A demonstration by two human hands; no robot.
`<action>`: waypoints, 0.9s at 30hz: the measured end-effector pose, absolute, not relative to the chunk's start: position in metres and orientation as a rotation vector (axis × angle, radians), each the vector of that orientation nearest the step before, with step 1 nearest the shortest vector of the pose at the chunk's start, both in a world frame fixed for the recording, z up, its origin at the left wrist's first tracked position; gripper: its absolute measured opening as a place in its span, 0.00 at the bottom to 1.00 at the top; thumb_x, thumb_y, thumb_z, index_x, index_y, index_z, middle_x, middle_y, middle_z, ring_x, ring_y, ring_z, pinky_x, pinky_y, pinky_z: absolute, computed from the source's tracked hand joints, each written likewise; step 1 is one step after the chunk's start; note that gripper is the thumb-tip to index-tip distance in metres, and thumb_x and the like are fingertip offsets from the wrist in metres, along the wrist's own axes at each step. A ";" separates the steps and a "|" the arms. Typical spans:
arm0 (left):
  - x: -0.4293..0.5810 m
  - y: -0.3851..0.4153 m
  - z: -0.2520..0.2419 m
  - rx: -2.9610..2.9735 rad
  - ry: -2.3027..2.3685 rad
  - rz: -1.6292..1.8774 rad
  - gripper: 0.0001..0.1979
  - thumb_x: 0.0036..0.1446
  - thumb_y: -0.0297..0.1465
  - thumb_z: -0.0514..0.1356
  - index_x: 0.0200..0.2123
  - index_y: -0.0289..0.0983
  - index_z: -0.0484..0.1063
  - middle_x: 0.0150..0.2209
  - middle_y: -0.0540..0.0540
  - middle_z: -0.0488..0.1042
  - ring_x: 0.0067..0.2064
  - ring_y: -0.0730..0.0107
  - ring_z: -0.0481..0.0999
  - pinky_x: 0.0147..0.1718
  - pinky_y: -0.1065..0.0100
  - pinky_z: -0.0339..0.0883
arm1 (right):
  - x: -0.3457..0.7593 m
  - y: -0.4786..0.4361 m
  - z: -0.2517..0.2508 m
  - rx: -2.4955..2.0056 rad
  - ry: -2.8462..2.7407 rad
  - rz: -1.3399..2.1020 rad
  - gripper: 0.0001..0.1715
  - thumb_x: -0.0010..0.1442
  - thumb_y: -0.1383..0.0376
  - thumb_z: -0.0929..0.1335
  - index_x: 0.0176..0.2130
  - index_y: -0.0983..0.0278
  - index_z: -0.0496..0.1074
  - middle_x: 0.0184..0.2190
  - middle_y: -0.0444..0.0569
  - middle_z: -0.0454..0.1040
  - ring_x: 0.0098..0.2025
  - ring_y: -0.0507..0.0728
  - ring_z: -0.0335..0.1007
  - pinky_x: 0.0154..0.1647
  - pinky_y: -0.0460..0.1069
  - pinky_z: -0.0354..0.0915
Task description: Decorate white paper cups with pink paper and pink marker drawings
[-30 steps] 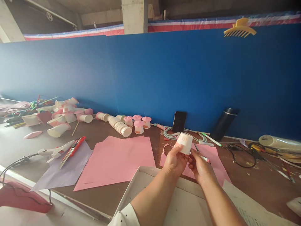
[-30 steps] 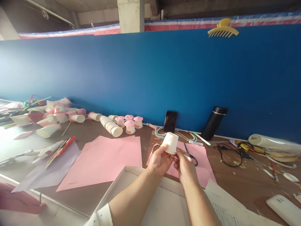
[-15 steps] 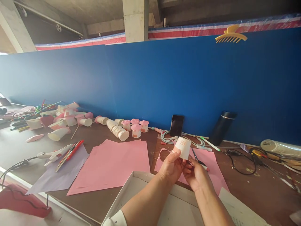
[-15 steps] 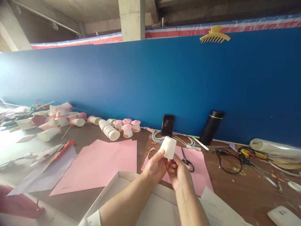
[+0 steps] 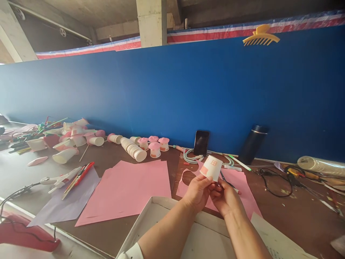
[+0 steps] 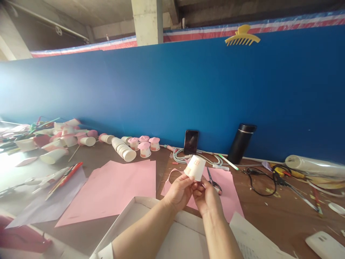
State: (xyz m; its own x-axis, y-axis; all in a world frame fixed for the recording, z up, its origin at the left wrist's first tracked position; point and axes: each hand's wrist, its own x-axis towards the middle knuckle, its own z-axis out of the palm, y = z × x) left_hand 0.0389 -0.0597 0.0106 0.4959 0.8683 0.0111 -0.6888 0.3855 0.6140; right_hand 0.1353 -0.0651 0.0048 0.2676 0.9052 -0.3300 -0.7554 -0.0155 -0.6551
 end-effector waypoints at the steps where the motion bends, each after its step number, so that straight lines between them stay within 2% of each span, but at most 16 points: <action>1: 0.039 -0.060 0.011 0.604 0.353 1.028 0.14 0.45 0.33 0.68 0.31 0.29 0.72 0.25 0.45 0.70 0.28 0.71 0.73 0.28 0.71 0.66 | 0.135 -0.065 0.005 -0.870 -0.213 1.319 0.12 0.46 0.71 0.71 0.26 0.63 0.61 0.17 0.36 0.59 0.15 0.43 0.52 0.09 0.37 0.50; 3: 0.040 -0.060 0.010 0.602 0.378 1.055 0.13 0.44 0.33 0.69 0.27 0.29 0.72 0.25 0.46 0.70 0.27 0.73 0.73 0.29 0.72 0.66 | 0.133 -0.065 0.006 -0.882 -0.213 1.291 0.13 0.43 0.71 0.72 0.26 0.64 0.63 0.17 0.37 0.61 0.15 0.42 0.52 0.09 0.37 0.50; 6: 0.040 -0.058 0.009 0.546 0.409 1.105 0.12 0.45 0.32 0.69 0.28 0.29 0.74 0.25 0.46 0.71 0.28 0.77 0.72 0.32 0.75 0.68 | 0.134 -0.065 0.006 -1.001 -0.273 1.171 0.15 0.41 0.68 0.73 0.32 0.65 0.69 0.20 0.39 0.66 0.17 0.43 0.54 0.12 0.38 0.51; 8: 0.039 -0.057 0.009 0.474 0.429 1.145 0.11 0.46 0.31 0.69 0.29 0.29 0.74 0.25 0.47 0.71 0.29 0.78 0.72 0.34 0.76 0.69 | 0.137 -0.066 0.004 -1.177 -0.343 0.999 0.22 0.43 0.64 0.72 0.41 0.63 0.72 0.26 0.42 0.73 0.19 0.45 0.58 0.14 0.40 0.55; 10: 0.038 -0.055 0.009 0.398 0.439 1.191 0.09 0.46 0.29 0.69 0.30 0.30 0.74 0.26 0.47 0.71 0.30 0.78 0.72 0.35 0.76 0.70 | 0.142 -0.068 0.003 -1.372 -0.461 0.767 0.29 0.48 0.57 0.70 0.51 0.61 0.71 0.32 0.46 0.76 0.21 0.47 0.62 0.18 0.43 0.59; 12: 0.037 -0.053 0.009 0.341 0.441 1.228 0.07 0.48 0.27 0.67 0.30 0.29 0.73 0.26 0.47 0.71 0.30 0.78 0.73 0.36 0.76 0.71 | 0.146 -0.072 0.006 -1.521 -0.634 0.524 0.32 0.53 0.51 0.67 0.54 0.61 0.69 0.35 0.49 0.77 0.23 0.50 0.65 0.21 0.45 0.61; 14: 0.037 -0.052 0.010 0.309 0.449 1.249 0.05 0.49 0.25 0.66 0.29 0.29 0.73 0.26 0.46 0.71 0.30 0.78 0.73 0.36 0.76 0.71 | 0.145 -0.077 0.011 -1.593 -0.776 0.354 0.30 0.55 0.48 0.65 0.52 0.62 0.73 0.41 0.53 0.77 0.27 0.53 0.69 0.26 0.48 0.63; 16: 0.036 -0.052 0.011 0.305 0.461 1.253 0.03 0.50 0.23 0.64 0.28 0.28 0.73 0.25 0.47 0.70 0.30 0.77 0.73 0.36 0.75 0.71 | 0.140 -0.082 0.017 -1.626 -0.922 0.263 0.27 0.59 0.49 0.62 0.49 0.59 0.74 0.46 0.52 0.76 0.32 0.55 0.71 0.31 0.49 0.64; 18: 0.036 -0.053 0.012 0.318 0.457 1.251 0.03 0.50 0.23 0.64 0.28 0.28 0.73 0.25 0.46 0.69 0.30 0.76 0.73 0.37 0.74 0.71 | 0.133 -0.086 0.022 -1.544 -1.065 0.211 0.24 0.59 0.50 0.63 0.45 0.62 0.76 0.44 0.54 0.77 0.33 0.56 0.72 0.33 0.49 0.65; 23: 0.035 -0.052 0.011 0.367 0.391 1.265 0.06 0.48 0.26 0.66 0.28 0.29 0.73 0.26 0.46 0.71 0.31 0.76 0.73 0.39 0.74 0.70 | 0.123 -0.090 0.021 -1.411 -1.164 0.153 0.19 0.57 0.52 0.66 0.37 0.64 0.74 0.30 0.51 0.77 0.28 0.54 0.72 0.29 0.47 0.66; 27: 0.036 -0.052 0.011 0.388 0.433 1.234 0.07 0.46 0.27 0.67 0.27 0.29 0.73 0.25 0.46 0.71 0.30 0.77 0.72 0.36 0.74 0.69 | 0.125 -0.088 0.017 -1.379 -1.190 0.109 0.16 0.56 0.54 0.68 0.37 0.63 0.73 0.32 0.51 0.77 0.31 0.55 0.73 0.32 0.48 0.69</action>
